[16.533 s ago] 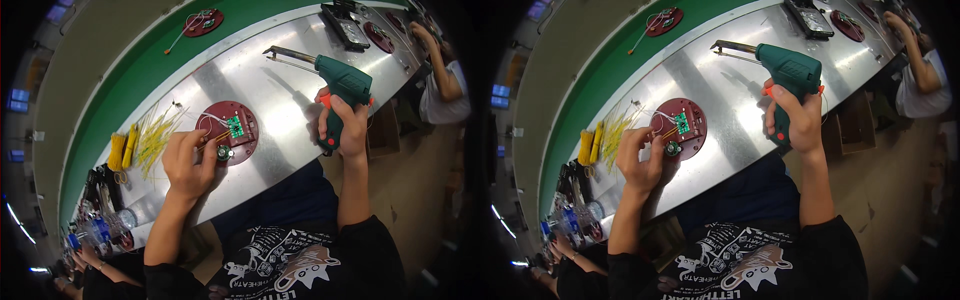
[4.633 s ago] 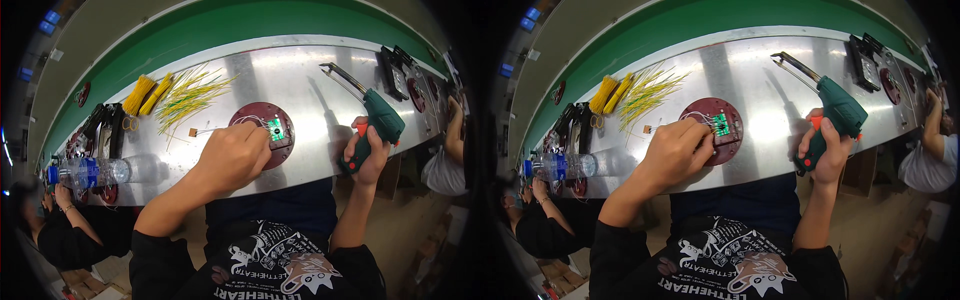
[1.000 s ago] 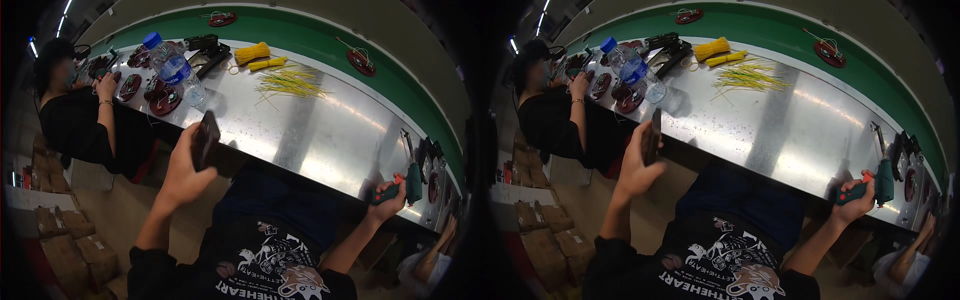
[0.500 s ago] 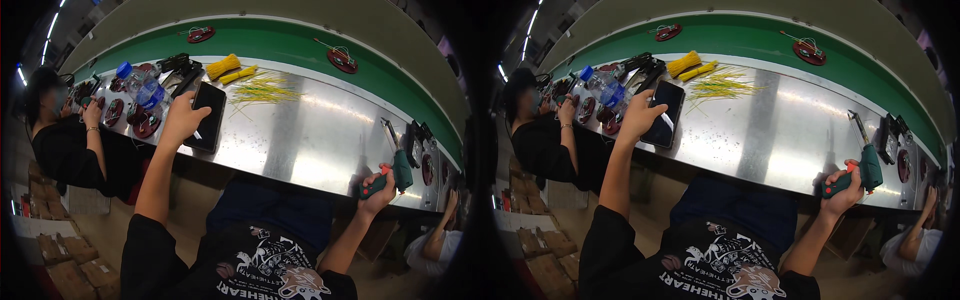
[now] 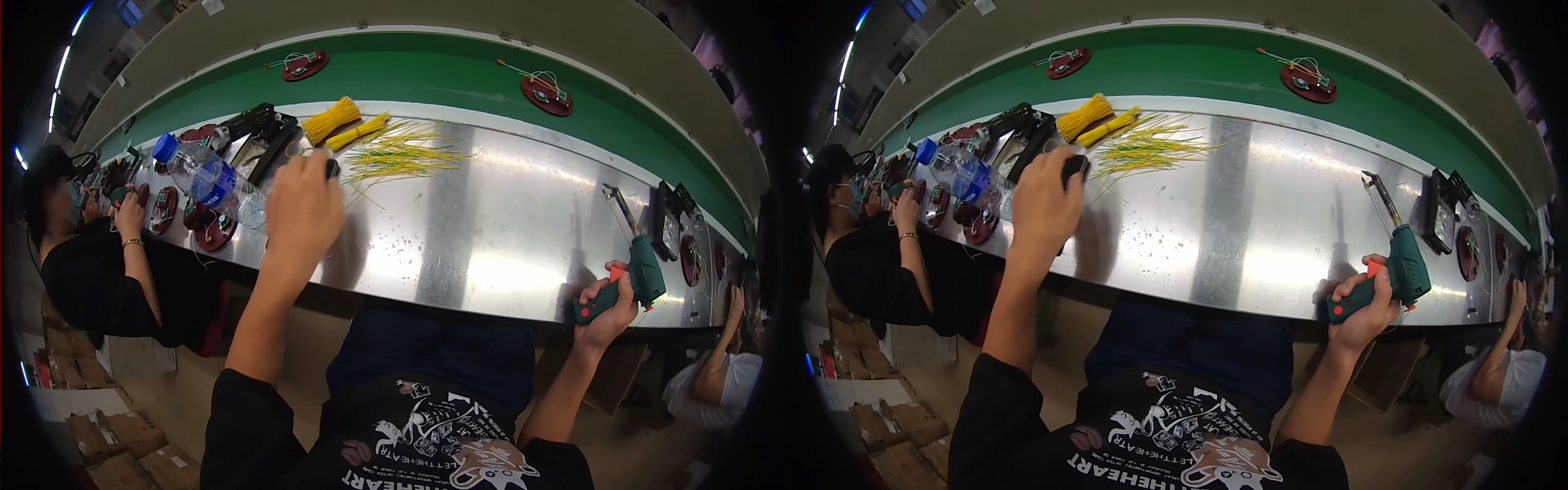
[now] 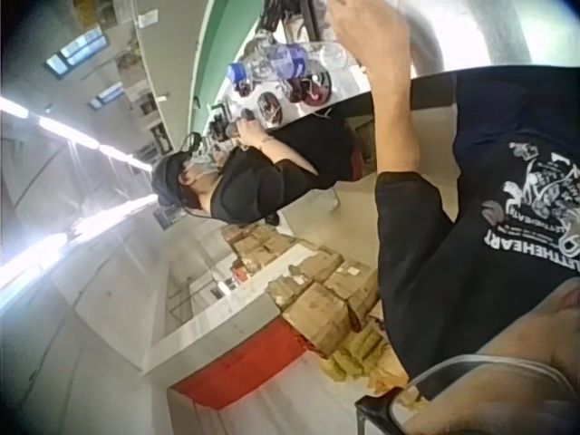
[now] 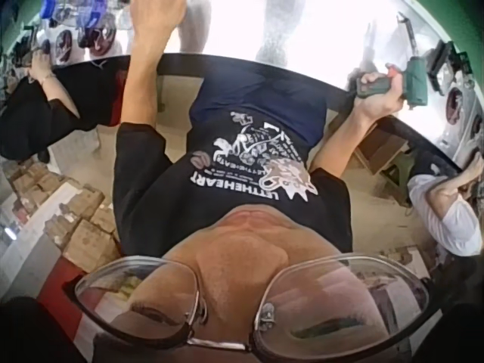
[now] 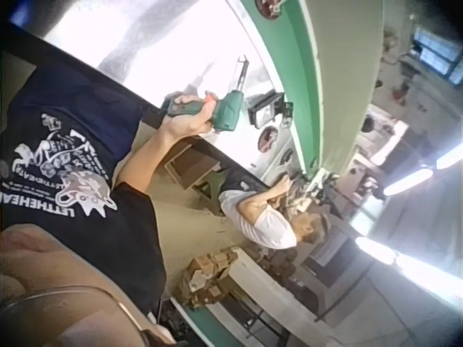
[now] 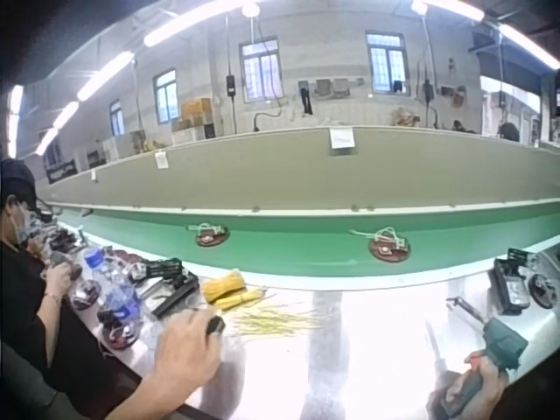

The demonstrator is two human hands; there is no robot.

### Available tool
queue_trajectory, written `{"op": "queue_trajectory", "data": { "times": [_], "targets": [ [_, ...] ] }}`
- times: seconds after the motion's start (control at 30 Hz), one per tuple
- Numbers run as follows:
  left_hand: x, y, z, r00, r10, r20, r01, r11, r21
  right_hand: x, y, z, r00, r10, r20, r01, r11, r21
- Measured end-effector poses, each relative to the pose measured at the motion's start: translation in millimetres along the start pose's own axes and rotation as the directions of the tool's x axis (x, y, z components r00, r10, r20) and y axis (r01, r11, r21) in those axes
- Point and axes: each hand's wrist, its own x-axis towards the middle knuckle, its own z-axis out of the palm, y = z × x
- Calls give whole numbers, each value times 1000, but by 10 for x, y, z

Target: Soldering components onto small green circuit boards using a handheld soldering gun at a factory assembly line.

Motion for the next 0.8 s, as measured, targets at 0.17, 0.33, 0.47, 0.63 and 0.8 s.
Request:
{"op": "queue_trajectory", "data": {
  "times": [0.17,0.33,0.47,0.63,0.8],
  "targets": [
    [652,299,69,981,149,123,-150,989,-5,-33,-89,167,993,-82,-80,80,996,-28],
    [1031,742,373,934,330,137,-307,937,-168,-25,-38,51,996,-36,-84,36,999,1],
    [2024,781,641,937,105,333,-91,994,-57,-56,-60,66,996,-27,-87,29,999,17],
    [2919,-317,1287,958,154,241,-244,881,406,-65,-4,71,997,-48,-57,49,999,23],
    [3214,-990,1704,950,12,313,-108,951,291,-42,-16,138,990,-76,-116,78,997,14]
  ]
}}
